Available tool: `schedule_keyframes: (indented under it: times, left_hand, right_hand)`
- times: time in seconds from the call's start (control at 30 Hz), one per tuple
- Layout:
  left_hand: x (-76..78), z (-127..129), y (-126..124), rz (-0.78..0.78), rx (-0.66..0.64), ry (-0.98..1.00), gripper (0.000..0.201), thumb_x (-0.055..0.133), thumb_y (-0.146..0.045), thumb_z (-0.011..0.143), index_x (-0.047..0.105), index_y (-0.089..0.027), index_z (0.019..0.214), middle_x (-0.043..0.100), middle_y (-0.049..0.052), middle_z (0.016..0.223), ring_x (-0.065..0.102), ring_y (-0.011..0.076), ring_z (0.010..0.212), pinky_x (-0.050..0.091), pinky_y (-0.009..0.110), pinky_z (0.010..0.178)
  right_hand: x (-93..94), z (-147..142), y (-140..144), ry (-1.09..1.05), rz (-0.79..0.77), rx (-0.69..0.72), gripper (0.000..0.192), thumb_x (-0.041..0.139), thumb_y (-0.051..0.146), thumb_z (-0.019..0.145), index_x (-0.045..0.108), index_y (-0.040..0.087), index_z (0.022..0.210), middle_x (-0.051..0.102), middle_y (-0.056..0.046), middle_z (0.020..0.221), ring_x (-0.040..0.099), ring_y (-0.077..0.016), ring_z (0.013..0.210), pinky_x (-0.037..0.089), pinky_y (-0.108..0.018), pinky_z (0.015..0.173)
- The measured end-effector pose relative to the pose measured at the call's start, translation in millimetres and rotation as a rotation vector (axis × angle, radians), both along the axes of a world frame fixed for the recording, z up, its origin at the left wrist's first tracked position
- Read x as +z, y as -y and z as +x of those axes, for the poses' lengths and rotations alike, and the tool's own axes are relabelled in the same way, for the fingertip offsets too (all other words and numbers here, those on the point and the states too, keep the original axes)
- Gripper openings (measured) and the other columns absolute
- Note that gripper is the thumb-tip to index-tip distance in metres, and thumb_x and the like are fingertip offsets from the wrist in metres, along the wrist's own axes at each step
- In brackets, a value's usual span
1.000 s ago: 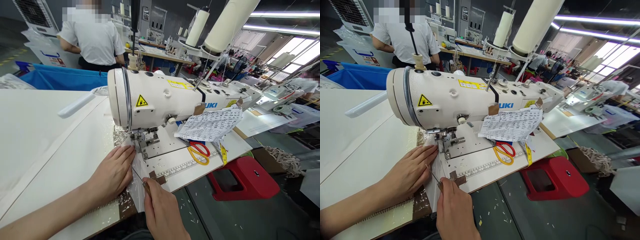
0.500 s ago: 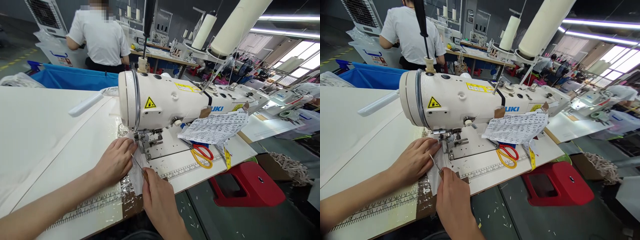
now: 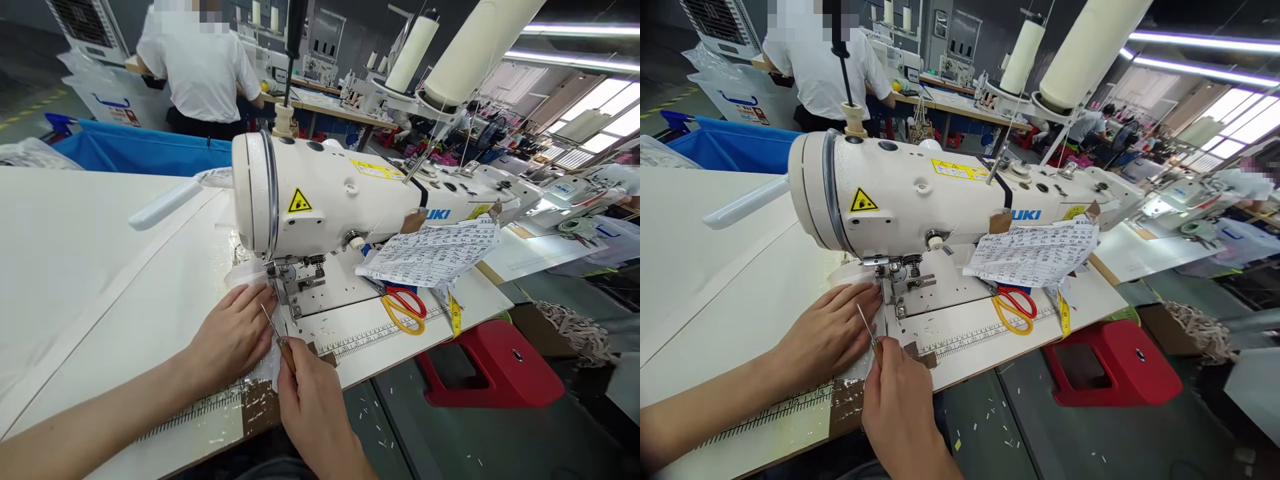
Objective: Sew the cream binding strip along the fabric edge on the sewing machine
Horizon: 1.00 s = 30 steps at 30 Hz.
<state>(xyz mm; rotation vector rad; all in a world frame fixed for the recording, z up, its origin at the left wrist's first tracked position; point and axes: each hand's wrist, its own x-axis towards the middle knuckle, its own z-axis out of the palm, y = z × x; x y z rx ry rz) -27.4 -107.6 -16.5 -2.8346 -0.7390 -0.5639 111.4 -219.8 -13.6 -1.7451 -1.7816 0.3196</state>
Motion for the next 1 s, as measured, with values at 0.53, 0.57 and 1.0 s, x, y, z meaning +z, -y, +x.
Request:
schedule_keyframes:
  times: [0.53, 0.57, 1.0]
  left_hand:
    - [-4.9, 1, 9, -0.016, 0.043, -0.067, 0.042, 0.035, -0.015, 0.092, 0.063, -0.006, 0.122, 0.062, 0.017, 0.129, 0.052, 0.0304, 0.122, 0.034, 0.049, 0.107]
    - [-5.7, 1, 9, -0.016, 0.039, -0.066, 0.042, 0.036, -0.013, 0.091, 0.063, -0.006, 0.122, 0.062, 0.017, 0.129, 0.052, 0.0303, 0.122, 0.034, 0.048, 0.107]
    - [0.4, 0, 10, -0.039, 0.022, -0.071, 0.044, 0.032, -0.019, 0.094, 0.062, -0.004, 0.123, 0.061, 0.017, 0.13, 0.052, 0.0305, 0.123, 0.036, 0.047, 0.107]
  right_hand:
    - [-1.9, 44, 24, -0.307, -0.131, -0.058, 0.025, 0.037, 0.027, 0.098, 0.057, 0.016, 0.11, 0.064, -0.001, 0.068, 0.062, -0.0144, 0.059, 0.048, -0.02, 0.056]
    - [-1.9, 43, 24, -0.313, -0.133, -0.06, 0.026, 0.037, 0.027, 0.098, 0.057, 0.016, 0.11, 0.064, -0.001, 0.067, 0.062, -0.0146, 0.059, 0.047, -0.021, 0.055]
    - [-2.5, 40, 24, -0.373, -0.107, -0.098, 0.028, 0.039, 0.036, 0.099, 0.058, 0.017, 0.107, 0.06, 0.0, 0.063, 0.058, -0.0138, 0.054, 0.043, -0.021, 0.051]
